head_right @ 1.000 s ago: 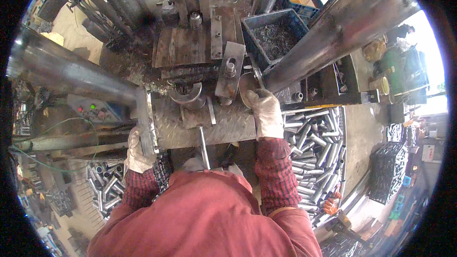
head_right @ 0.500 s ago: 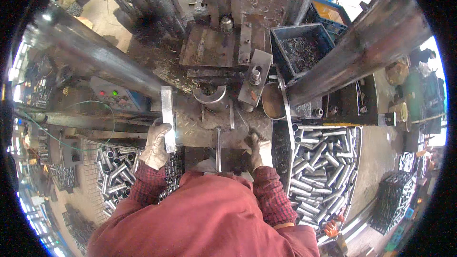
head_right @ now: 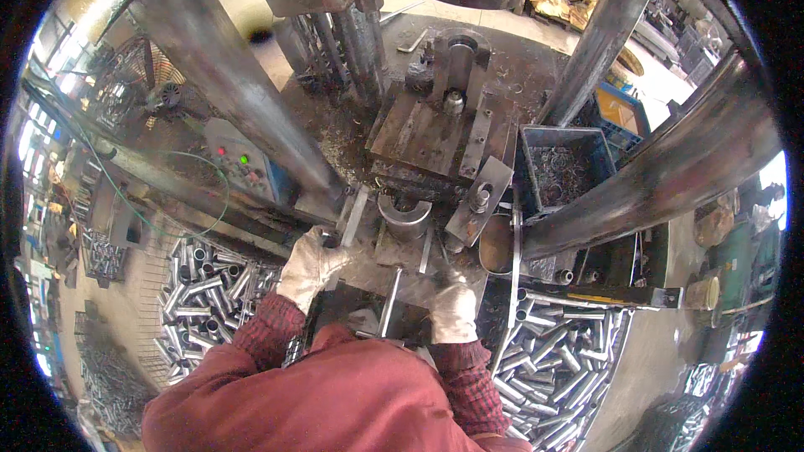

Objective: The person operates a hydraulic press in a workshop, repeatedly placing cylindrical metal parts into the press, activating the machine, and removing the processed parts. They also use a metal bar to scrape or adjust components within the press. The processed parts are placed into a wire basket nearby.

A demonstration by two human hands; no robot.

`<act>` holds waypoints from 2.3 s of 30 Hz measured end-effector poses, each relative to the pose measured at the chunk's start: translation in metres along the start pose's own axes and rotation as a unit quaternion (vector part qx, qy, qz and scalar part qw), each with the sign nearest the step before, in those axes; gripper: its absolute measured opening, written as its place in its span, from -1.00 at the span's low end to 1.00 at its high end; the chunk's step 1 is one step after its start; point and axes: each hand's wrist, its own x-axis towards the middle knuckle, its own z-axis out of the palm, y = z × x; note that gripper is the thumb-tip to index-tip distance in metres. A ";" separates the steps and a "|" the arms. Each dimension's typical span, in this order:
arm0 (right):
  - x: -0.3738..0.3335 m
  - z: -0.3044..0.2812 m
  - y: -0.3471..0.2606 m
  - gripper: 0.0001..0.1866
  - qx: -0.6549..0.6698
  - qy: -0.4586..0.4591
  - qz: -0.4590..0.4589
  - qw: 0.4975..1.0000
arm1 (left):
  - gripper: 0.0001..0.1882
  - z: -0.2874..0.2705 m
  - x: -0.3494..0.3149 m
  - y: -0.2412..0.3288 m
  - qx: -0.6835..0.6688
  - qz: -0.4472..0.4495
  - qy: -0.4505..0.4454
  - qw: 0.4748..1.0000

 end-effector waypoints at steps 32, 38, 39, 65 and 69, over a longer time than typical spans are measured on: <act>0.002 0.150 -0.122 -0.51 0.149 -0.315 -0.004 0.937 | -0.31 -0.070 -0.095 -0.095 -0.031 -0.058 -0.066 0.996; -0.033 0.237 -0.136 -0.61 -0.030 -0.263 -0.201 0.943 | -0.22 -0.130 -0.101 -0.144 -0.013 -0.100 -0.005 0.995; -0.038 0.253 -0.144 -0.62 -0.050 -0.303 -0.206 0.929 | -0.22 -0.138 -0.104 -0.151 -0.024 -0.109 -0.023 0.993; -0.137 0.565 -0.299 -0.67 -0.278 -0.534 -0.492 0.629 | -0.65 -0.262 -0.154 -0.359 -0.198 -0.087 0.309 0.926; -0.124 0.549 -0.303 -0.65 -0.257 -0.534 -0.519 0.616 | -0.58 -0.244 -0.124 -0.382 -0.209 -0.135 0.246 0.937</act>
